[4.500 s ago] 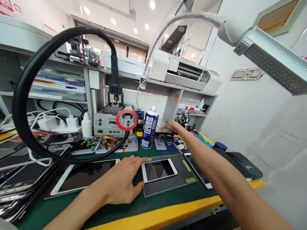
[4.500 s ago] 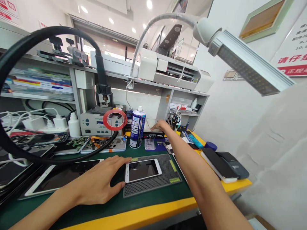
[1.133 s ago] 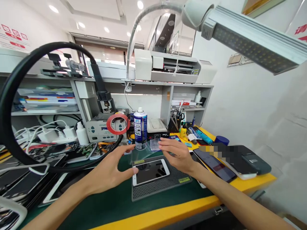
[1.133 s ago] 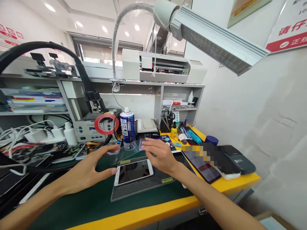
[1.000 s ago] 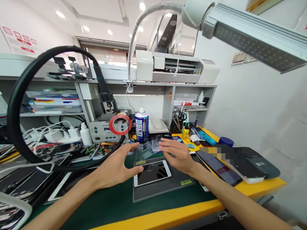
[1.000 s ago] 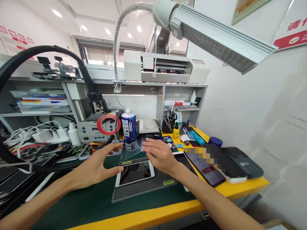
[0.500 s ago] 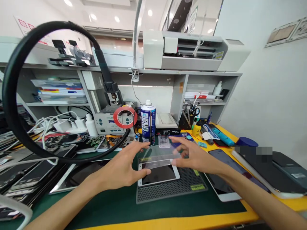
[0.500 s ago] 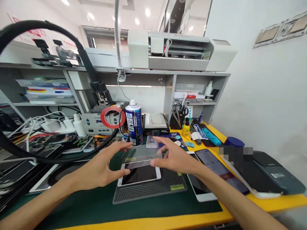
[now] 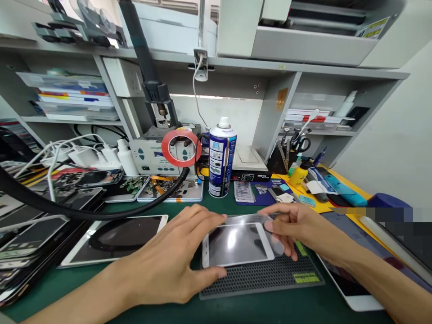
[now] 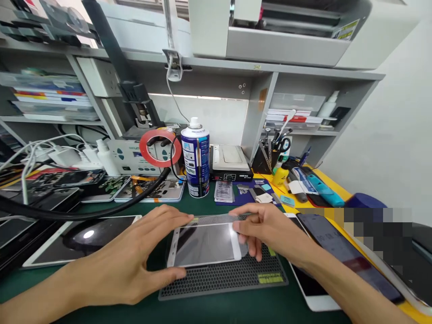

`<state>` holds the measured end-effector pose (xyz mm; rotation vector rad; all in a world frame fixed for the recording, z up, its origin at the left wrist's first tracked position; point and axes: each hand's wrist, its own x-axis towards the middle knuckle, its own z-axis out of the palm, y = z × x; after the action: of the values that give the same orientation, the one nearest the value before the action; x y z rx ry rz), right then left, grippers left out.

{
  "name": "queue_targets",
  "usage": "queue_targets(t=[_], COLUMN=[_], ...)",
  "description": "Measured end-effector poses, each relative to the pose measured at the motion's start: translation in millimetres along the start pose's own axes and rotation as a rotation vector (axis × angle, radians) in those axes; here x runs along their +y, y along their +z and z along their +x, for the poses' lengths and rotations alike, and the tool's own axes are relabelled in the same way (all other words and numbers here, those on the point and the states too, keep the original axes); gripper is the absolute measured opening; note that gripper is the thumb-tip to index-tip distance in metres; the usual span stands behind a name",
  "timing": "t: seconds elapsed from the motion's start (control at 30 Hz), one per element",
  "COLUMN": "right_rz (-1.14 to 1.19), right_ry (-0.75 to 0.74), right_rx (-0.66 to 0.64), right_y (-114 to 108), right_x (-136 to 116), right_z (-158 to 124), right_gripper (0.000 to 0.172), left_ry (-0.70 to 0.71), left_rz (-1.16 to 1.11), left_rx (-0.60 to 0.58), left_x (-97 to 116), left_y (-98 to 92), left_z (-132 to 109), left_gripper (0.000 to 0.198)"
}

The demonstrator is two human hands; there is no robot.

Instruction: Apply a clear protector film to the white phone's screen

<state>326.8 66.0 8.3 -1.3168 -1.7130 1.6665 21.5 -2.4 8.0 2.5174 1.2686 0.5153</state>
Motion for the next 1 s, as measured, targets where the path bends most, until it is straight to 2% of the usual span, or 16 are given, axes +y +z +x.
queue_targets(t=[0.27,0.4,0.47,0.57,0.67,1.0], right_rz=[0.065,0.146,0.173,0.175,0.170,0.153], right_ry=[0.040,0.085,0.119,0.139,0.125,0.105], right_rx=[-0.016,-0.014,0.001,0.016,0.016,0.000], right_y=[-3,-5,-5,-4,-4,-1], right_x=[13,15,12,8,10,11], right_z=[4,6,6,7,9,10], right_gripper=[0.051,0.049,0.050,0.052,0.051,0.049], left_ry=[0.020,-0.100,-0.205,-0.313,-0.350,-0.452], left_rz=[0.005,-0.084,-0.104,-0.111,-0.108,-0.248], left_rx=[0.002,-0.079,-0.056,0.045,0.084,-0.001], left_x=[-1,-2,-5,-11,-15,-14], left_y=[0.1,-7.2,-8.9,-5.3,0.8,2.4], left_z=[-2,-2,-1,0,2,6], left_gripper=[0.066,0.069,0.068,0.060,0.053,0.033])
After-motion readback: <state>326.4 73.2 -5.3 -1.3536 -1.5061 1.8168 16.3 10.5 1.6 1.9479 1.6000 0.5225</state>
